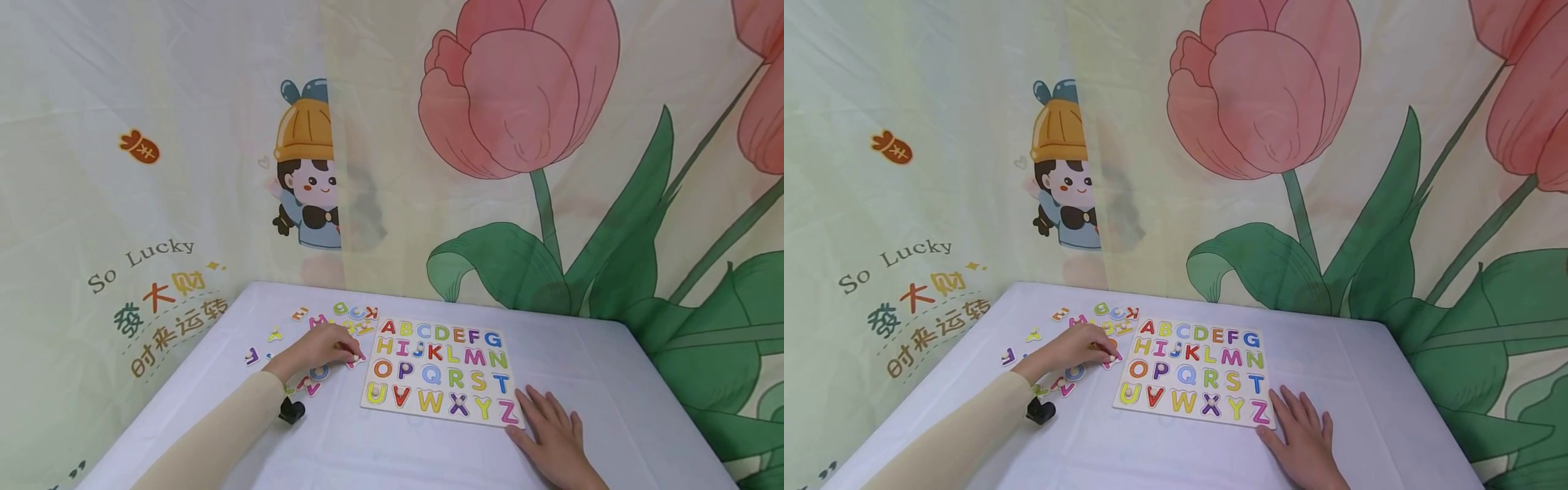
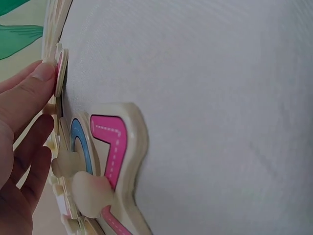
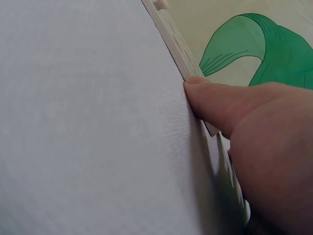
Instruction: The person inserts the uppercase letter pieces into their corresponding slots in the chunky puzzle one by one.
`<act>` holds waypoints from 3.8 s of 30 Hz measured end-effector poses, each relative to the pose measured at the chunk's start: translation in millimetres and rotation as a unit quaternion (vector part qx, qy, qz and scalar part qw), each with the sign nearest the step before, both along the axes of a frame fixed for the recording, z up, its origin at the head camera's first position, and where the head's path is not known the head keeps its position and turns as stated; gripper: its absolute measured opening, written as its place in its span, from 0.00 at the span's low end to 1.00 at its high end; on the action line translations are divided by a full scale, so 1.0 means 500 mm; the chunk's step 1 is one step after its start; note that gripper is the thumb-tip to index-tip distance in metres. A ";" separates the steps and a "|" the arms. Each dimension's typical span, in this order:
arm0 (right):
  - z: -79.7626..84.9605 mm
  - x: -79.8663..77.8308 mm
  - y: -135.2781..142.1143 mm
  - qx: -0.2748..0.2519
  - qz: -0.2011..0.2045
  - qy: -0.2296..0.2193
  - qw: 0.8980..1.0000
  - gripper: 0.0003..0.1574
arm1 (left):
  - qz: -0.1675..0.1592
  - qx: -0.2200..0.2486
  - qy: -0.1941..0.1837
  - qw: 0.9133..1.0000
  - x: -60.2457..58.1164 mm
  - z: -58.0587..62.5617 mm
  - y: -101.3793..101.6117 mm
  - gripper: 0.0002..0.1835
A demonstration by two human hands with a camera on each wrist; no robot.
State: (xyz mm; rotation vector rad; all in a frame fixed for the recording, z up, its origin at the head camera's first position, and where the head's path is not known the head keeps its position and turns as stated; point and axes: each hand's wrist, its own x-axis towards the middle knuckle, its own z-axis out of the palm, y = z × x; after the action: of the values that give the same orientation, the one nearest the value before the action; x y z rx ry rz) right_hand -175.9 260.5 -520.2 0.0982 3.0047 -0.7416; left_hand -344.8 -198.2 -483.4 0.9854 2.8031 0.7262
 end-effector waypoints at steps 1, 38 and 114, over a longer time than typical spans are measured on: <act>0.000 0.000 0.000 0.000 0.000 0.000 1.000 0.62 | 0.005 0.002 -0.006 1.000 0.001 0.000 0.000 0.07; -0.007 -0.001 -0.002 0.003 -0.001 -0.006 1.000 0.63 | 0.154 0.111 -0.014 0.982 0.003 -0.011 0.200 0.04; -0.003 -0.003 0.011 0.014 0.008 -0.027 1.000 0.67 | 0.235 0.130 0.086 0.960 0.216 0.062 -0.113 0.13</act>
State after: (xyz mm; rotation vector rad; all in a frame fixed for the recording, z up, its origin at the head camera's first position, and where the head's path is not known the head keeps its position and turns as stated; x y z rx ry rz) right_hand -177.2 266.2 -521.6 0.0937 2.9616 -0.6836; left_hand -236.5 -254.7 -452.2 0.4124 3.1951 1.1324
